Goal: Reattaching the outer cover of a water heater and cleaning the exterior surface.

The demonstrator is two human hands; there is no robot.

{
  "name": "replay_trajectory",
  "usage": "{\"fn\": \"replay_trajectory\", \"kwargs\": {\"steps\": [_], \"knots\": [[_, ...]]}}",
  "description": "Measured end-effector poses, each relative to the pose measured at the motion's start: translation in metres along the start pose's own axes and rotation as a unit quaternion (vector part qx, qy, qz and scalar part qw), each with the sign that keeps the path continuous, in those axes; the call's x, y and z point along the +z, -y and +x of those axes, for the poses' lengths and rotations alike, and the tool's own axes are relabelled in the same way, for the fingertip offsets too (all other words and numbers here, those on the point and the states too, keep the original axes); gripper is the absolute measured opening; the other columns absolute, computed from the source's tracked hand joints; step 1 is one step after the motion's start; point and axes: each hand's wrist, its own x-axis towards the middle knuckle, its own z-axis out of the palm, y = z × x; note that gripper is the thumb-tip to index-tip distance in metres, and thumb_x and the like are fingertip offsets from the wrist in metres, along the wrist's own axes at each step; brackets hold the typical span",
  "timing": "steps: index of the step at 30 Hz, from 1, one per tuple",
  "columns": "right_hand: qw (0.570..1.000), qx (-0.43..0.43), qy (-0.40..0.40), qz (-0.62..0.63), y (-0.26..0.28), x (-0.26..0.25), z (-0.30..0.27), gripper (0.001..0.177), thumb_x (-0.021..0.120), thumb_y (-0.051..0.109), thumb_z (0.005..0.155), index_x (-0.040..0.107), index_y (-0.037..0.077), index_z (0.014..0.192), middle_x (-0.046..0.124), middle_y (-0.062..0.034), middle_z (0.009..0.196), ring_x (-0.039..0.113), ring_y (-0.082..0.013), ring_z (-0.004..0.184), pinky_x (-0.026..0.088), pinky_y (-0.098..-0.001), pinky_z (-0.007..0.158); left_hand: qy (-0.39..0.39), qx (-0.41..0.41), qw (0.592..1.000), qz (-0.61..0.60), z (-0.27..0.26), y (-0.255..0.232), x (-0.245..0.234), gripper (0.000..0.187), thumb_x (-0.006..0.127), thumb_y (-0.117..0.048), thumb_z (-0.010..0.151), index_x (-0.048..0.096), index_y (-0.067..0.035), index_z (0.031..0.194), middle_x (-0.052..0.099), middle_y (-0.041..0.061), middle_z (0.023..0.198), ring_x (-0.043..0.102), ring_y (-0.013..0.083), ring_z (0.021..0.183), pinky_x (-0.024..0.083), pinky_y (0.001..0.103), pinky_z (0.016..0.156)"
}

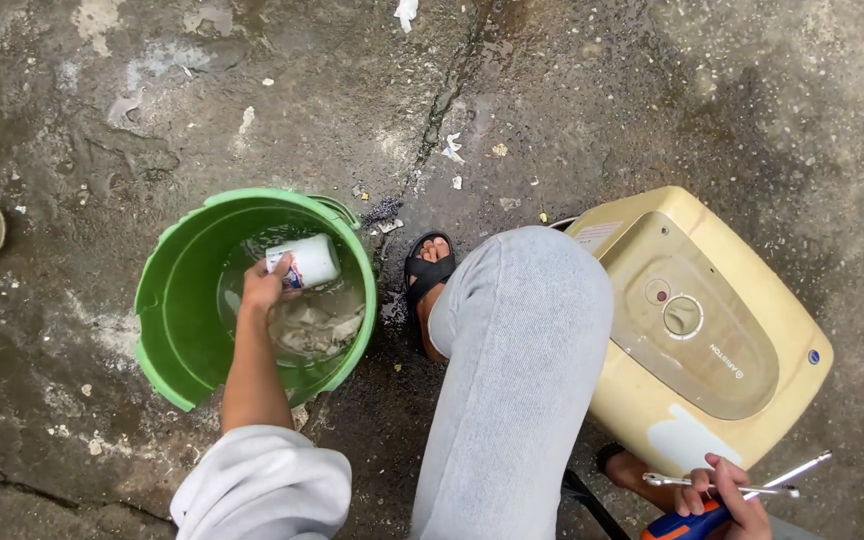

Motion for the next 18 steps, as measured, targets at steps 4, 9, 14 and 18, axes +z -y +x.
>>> {"fn": "replay_trajectory", "kwargs": {"steps": [4,9,14,18], "knots": [[0.999,0.015,-0.047,0.023,0.025,0.036,-0.025,0.015,0.062,0.018,0.104,0.063,0.004,0.109,0.050,-0.0077,0.074,0.041,-0.0165,0.053,0.036,-0.0279,0.052,-0.089,-0.052,0.994,-0.028,0.010,0.027,0.006,0.073,0.071,-0.033,0.098,0.033,-0.011,0.156,0.050,0.020,0.148,0.067,0.0350,0.116,0.067,0.040,0.082],[0.998,0.036,-0.020,0.047,0.026,0.026,-0.021,0.015,0.065,0.017,0.100,0.065,0.005,0.109,0.051,-0.0091,0.075,0.044,-0.0178,0.054,0.037,-0.0306,0.052,-0.129,-0.063,0.989,0.035,-0.035,-0.001,0.008,0.071,0.072,-0.035,0.099,0.036,-0.009,0.155,0.048,0.023,0.151,0.076,0.0316,0.097,0.067,0.034,0.083],[0.997,-0.001,-0.001,0.082,0.044,0.040,-0.035,0.013,0.059,0.015,0.107,0.062,0.003,0.108,0.052,-0.0093,0.075,0.044,-0.0172,0.057,0.038,-0.0296,0.057,-0.234,0.145,0.901,0.335,-0.011,-0.003,-0.012,0.047,0.080,-0.038,0.096,0.072,0.001,0.121,0.063,0.032,0.120,0.066,0.0543,0.099,0.052,0.062,0.084],[0.995,-0.012,-0.019,0.101,0.066,0.050,-0.049,0.012,0.062,0.015,0.104,0.062,0.003,0.104,0.053,-0.0091,0.072,0.046,-0.0172,0.056,0.042,-0.0291,0.054,-0.138,0.168,0.861,0.459,-0.101,-0.054,-0.017,0.053,0.073,-0.036,0.097,0.064,-0.009,0.141,0.061,0.038,0.130,0.058,0.0575,0.117,0.044,0.059,0.102]]}}
